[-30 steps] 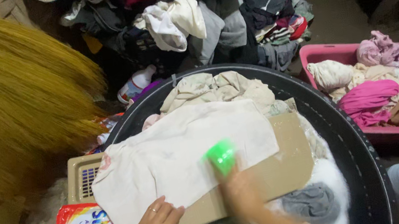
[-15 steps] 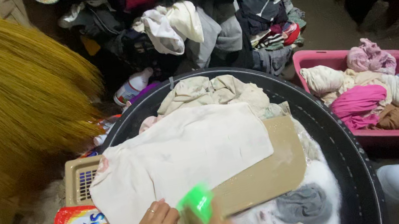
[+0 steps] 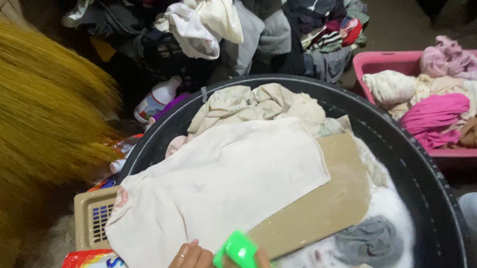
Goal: The person hand washes clothes in a large black basin using a green brush and a washboard. They scrub a white floral cloth and a white cloth with colorful patterns, then wring them out and place them back into the basin.
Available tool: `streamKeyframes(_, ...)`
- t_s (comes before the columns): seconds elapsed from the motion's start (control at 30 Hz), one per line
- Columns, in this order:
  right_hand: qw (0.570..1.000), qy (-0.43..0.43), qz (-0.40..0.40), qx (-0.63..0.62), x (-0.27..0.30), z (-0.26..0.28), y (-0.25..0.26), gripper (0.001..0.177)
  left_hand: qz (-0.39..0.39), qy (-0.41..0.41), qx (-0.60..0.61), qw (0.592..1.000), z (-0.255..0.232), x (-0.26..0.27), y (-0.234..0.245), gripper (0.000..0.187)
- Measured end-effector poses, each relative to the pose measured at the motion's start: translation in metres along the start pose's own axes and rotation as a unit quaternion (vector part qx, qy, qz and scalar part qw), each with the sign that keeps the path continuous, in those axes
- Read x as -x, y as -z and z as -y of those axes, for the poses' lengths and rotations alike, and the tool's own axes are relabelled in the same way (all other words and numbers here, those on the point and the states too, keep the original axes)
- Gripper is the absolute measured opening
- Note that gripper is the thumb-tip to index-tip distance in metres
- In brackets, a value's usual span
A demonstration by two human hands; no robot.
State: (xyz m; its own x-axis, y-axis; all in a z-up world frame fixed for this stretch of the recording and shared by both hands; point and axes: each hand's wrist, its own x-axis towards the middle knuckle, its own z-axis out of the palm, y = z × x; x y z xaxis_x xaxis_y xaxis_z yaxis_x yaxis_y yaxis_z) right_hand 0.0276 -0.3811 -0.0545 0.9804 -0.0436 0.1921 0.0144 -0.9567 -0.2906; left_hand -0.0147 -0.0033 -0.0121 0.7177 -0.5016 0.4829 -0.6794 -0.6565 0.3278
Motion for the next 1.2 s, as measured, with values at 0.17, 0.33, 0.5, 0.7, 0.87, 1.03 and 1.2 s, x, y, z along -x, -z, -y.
streamKeyframes(0.17,0.999,-0.033,-0.028,-0.009,-0.01,-0.006,0.003,0.075,-0.019,0.034,0.002,0.999,-0.004,0.0,0.0,0.017)
streamKeyframes(0.33,0.986,0.095,0.064,0.122,0.011,0.041,-0.044,0.07,0.019,0.077,0.018,0.997,-0.007,-0.003,0.001,0.017)
streamKeyframes(0.5,0.975,0.165,0.126,0.084,0.035,0.069,-0.09,0.037,-0.031,0.014,0.005,0.999,0.001,0.001,-0.004,0.02)
streamKeyframes(0.7,0.999,-0.036,-0.017,-0.031,-0.076,-0.043,-0.002,0.057,-0.002,0.065,-0.006,0.998,0.001,0.009,-0.01,0.022)
streamKeyframes(0.87,0.994,0.075,0.044,0.064,-0.021,0.042,-0.047,0.054,-0.038,0.016,-0.026,0.999,0.009,0.01,-0.023,0.021)
streamKeyframes(1.03,0.972,0.222,0.076,0.026,-0.004,0.085,-0.074,0.049,-0.025,-0.049,-0.036,0.998,0.027,0.018,-0.028,0.019)
streamKeyframes(1.2,0.99,-0.131,0.049,0.021,-0.104,-0.023,0.006,0.043,-0.025,-0.007,-0.013,1.0,0.02,0.018,-0.032,0.019)
